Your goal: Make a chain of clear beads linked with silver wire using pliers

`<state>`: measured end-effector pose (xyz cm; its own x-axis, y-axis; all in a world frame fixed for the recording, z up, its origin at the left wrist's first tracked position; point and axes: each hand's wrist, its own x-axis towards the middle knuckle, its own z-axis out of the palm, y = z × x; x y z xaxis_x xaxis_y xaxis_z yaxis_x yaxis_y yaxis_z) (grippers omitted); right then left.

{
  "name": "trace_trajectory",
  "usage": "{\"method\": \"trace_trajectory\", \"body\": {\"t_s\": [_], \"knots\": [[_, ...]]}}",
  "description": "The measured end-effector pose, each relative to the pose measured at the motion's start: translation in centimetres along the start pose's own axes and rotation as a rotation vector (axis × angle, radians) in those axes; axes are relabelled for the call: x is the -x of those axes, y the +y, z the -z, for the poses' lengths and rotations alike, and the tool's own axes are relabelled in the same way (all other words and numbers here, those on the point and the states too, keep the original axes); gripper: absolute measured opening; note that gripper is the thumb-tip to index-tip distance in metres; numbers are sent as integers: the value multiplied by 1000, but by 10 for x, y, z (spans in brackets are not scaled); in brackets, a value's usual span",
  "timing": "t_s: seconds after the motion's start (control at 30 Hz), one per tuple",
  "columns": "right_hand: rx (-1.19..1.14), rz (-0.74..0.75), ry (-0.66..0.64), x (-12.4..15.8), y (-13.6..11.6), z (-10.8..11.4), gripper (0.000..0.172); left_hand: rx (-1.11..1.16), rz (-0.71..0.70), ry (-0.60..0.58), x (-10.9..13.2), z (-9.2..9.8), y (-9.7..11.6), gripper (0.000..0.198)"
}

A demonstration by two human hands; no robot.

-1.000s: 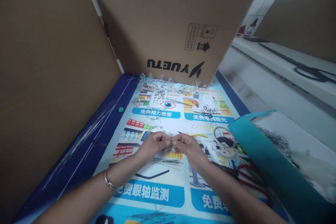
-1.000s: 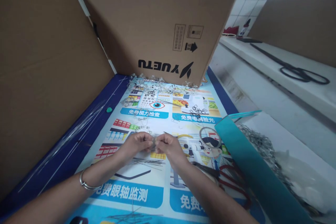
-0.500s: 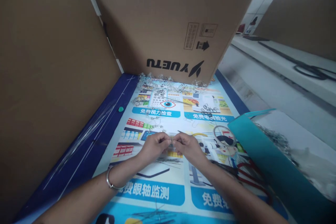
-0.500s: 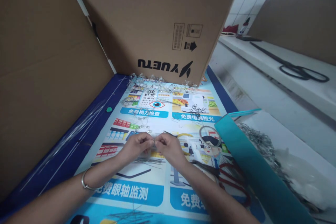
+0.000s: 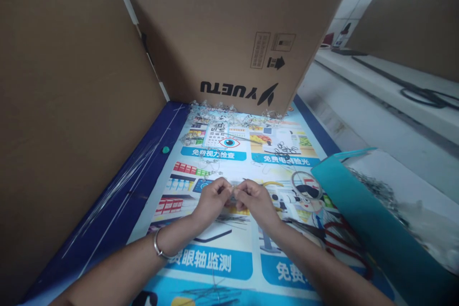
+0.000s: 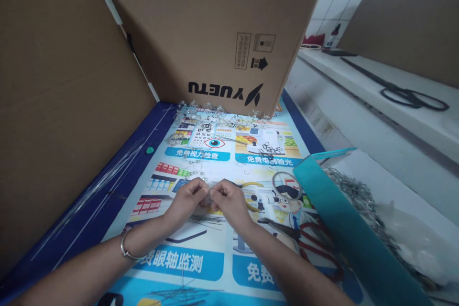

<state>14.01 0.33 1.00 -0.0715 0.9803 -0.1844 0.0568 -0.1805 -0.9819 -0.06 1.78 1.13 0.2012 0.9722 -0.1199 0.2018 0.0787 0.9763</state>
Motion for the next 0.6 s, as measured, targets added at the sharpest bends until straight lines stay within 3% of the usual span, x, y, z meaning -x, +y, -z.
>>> {"method": "trace_trajectory", "body": {"t_s": [0.07,0.2,0.37,0.6], "knots": [[-14,-18,-11,-1,0,-1,13,62,19,-6,-1,-1,-1,14],[-63,-51,-21,-4,1,1,15,161,56,-126,-7,3,-2,19],[-110,-57,40,-8,3,8,14,23,46,-216,-12,15,-9,20],[-184,-69,22,-9,7,9,19,85,68,-177,-10,11,-11,20]]}}
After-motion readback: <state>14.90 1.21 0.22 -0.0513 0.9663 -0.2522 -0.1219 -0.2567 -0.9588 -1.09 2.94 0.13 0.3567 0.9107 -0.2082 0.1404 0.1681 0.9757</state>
